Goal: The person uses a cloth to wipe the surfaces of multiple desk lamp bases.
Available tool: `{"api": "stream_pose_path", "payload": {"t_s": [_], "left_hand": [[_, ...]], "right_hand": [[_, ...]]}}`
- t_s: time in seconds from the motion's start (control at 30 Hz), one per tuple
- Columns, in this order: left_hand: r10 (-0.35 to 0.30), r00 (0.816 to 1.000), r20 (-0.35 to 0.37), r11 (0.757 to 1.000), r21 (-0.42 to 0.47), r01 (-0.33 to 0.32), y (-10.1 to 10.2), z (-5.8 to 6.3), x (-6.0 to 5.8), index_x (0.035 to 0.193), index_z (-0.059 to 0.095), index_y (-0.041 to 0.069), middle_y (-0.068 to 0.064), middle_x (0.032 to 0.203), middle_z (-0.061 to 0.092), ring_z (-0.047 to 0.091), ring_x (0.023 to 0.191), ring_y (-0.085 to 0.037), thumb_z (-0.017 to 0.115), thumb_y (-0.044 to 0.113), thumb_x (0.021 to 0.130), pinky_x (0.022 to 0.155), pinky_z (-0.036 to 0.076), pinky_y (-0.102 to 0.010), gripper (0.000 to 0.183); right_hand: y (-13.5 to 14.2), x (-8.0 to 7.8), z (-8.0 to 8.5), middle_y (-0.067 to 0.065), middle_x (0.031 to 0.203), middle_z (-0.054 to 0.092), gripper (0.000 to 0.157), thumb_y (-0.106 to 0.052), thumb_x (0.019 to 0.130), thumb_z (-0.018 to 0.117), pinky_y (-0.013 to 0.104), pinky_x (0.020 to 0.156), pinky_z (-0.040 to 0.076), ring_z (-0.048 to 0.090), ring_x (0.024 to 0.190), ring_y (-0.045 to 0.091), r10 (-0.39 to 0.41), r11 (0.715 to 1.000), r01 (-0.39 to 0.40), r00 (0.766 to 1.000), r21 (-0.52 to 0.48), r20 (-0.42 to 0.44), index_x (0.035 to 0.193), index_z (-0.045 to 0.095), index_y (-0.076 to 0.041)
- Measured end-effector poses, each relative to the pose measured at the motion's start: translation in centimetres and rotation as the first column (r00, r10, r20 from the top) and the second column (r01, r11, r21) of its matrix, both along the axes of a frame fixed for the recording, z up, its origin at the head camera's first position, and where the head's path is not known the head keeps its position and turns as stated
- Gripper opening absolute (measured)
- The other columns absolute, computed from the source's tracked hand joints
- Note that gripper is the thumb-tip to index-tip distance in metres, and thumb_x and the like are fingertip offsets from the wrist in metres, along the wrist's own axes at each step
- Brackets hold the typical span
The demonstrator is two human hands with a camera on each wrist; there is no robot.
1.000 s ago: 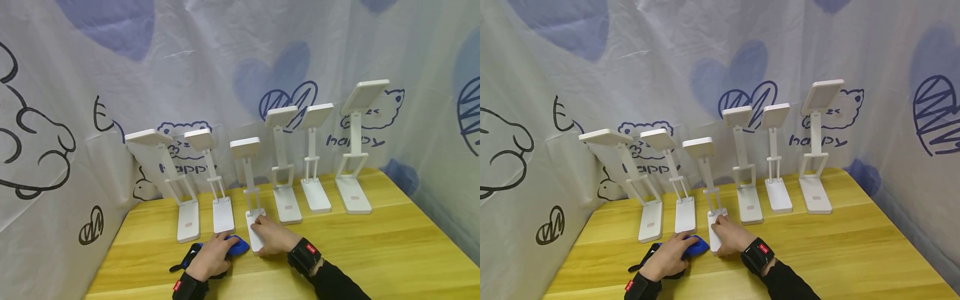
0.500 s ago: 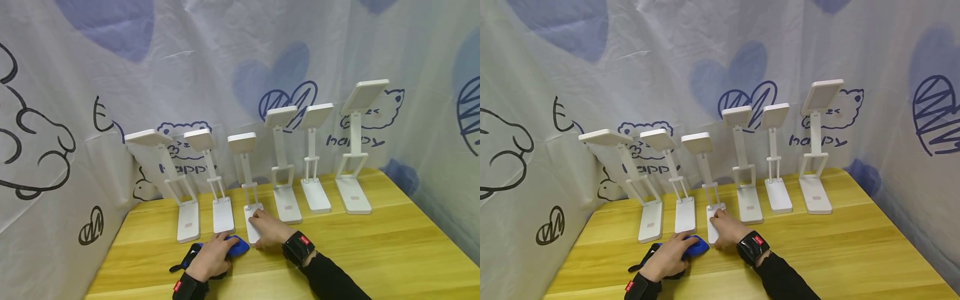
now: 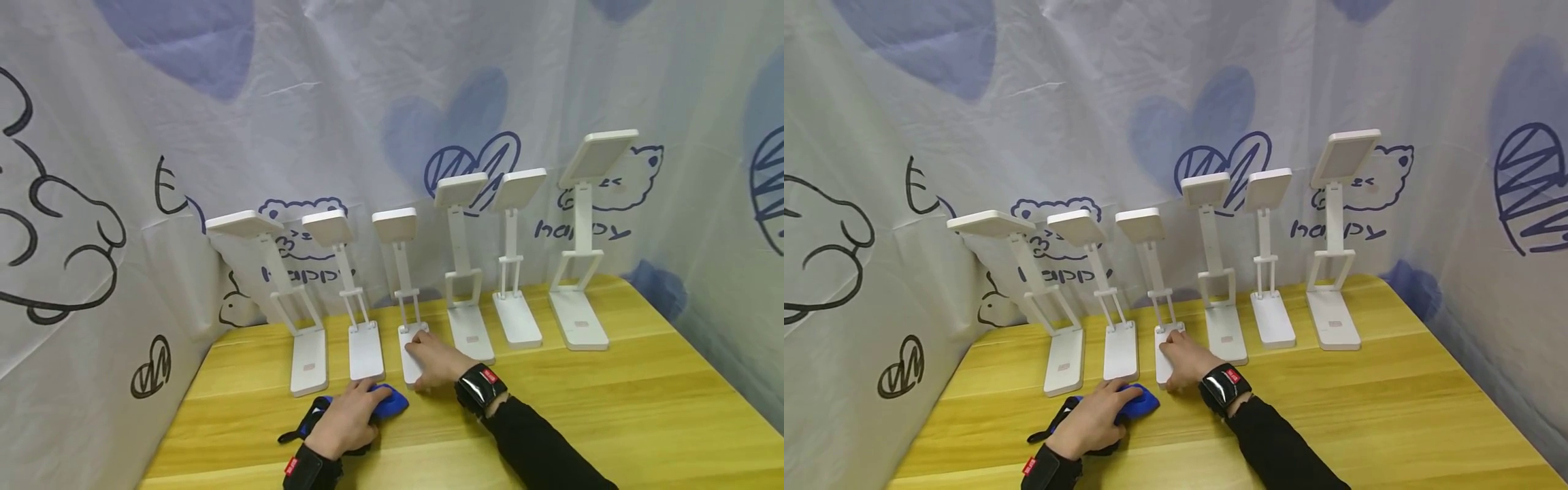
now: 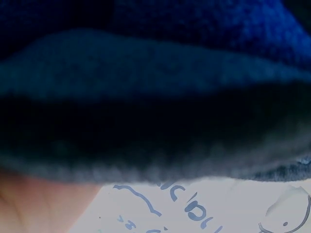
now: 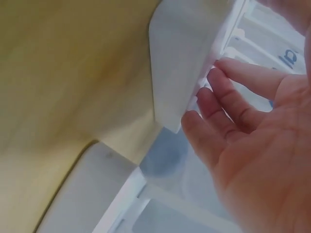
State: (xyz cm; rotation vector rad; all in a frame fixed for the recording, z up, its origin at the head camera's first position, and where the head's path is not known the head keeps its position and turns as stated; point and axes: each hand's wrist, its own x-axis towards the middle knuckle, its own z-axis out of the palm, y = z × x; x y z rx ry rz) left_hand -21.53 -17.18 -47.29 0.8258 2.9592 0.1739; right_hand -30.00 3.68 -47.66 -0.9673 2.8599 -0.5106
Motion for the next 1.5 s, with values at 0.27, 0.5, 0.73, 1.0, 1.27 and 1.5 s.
{"api": "stream_pose_path", "payload": {"t_s": [0.27,0.5,0.73,1.0,1.27,1.5], "left_hand": [[0.005,1.0,0.015,1.0,-0.005,-0.005,-0.1,-0.1,0.0,0.128,0.058,0.02,-0.014,0.136,0.049,0.047,0.117,-0.036,0.072,0.011,0.074,0.075,0.052,-0.057,0.057],[0.009,1.0,0.024,1.0,-0.013,-0.009,-0.1,-0.2,0.0,0.129,0.058,0.021,-0.014,0.137,0.048,0.046,0.118,-0.037,0.072,0.012,0.074,0.075,0.052,-0.058,0.057],[0.008,1.0,0.02,1.0,-0.007,-0.008,-0.1,-0.4,0.1,0.129,0.058,0.021,-0.014,0.138,0.049,0.046,0.119,-0.037,0.071,0.011,0.075,0.077,0.052,-0.059,0.057],[-0.024,1.0,0.001,1.0,-0.008,0.024,-0.3,-0.5,0.1,0.129,0.057,0.02,-0.015,0.137,0.049,0.046,0.119,-0.036,0.068,0.006,0.079,0.081,0.051,-0.057,0.053],[-0.032,0.999,-0.001,0.999,-0.023,0.032,-0.2,-0.2,0.1,0.13,0.056,0.019,-0.016,0.137,0.047,0.044,0.121,-0.037,0.068,0.004,0.08,0.078,0.052,-0.057,0.053],[-0.034,0.999,-0.005,0.999,-0.009,0.034,-0.1,-0.3,0.1,0.13,0.056,0.019,-0.016,0.136,0.048,0.044,0.12,-0.037,0.064,0.005,0.084,0.078,0.052,-0.058,0.049]], "right_hand": [[-0.3,-1.6,-0.2,0.012,0.126,0.046,0.076,-0.034,0.071,0.08,0.042,0.096,0.044,0.042,0.118,0.028,-0.015,1.0,0.014,0.999,0.023,0.039,0.135,0.05,-0.008],[-0.5,-2.5,-0.1,0.012,0.126,0.047,0.076,-0.03,0.069,0.081,0.042,0.098,0.042,0.043,0.118,0.028,-0.016,1.0,0.016,0.999,0.016,0.044,0.135,0.051,-0.006],[-0.4,-2.3,-0.2,0.015,0.126,0.049,0.074,-0.031,0.072,0.081,0.043,0.099,0.042,0.045,0.117,0.03,-0.003,1.0,0.003,1.0,-0.023,0.027,0.133,0.051,-0.003],[0.3,-1.4,0.1,0.021,0.137,0.044,0.074,-0.032,0.081,0.073,0.048,0.103,0.038,0.041,0.125,0.033,0.008,0.989,0.003,0.997,-0.149,0.074,0.142,0.04,-0.004],[2.6,-1.5,1.5,0.016,0.121,0.062,0.034,-0.02,0.09,0.061,0.049,0.093,0.046,0.054,0.113,0.031,-0.114,0.909,0.092,0.993,-0.406,-0.03,0.12,0.063,-0.004],[5.2,-2.7,1.6,0.012,0.086,0.069,0.012,-0.011,0.087,0.063,0.04,0.069,0.055,0.062,0.077,0.022,-0.398,0.76,0.259,0.911,-0.595,-0.111,0.095,0.065,-0.002]]}}
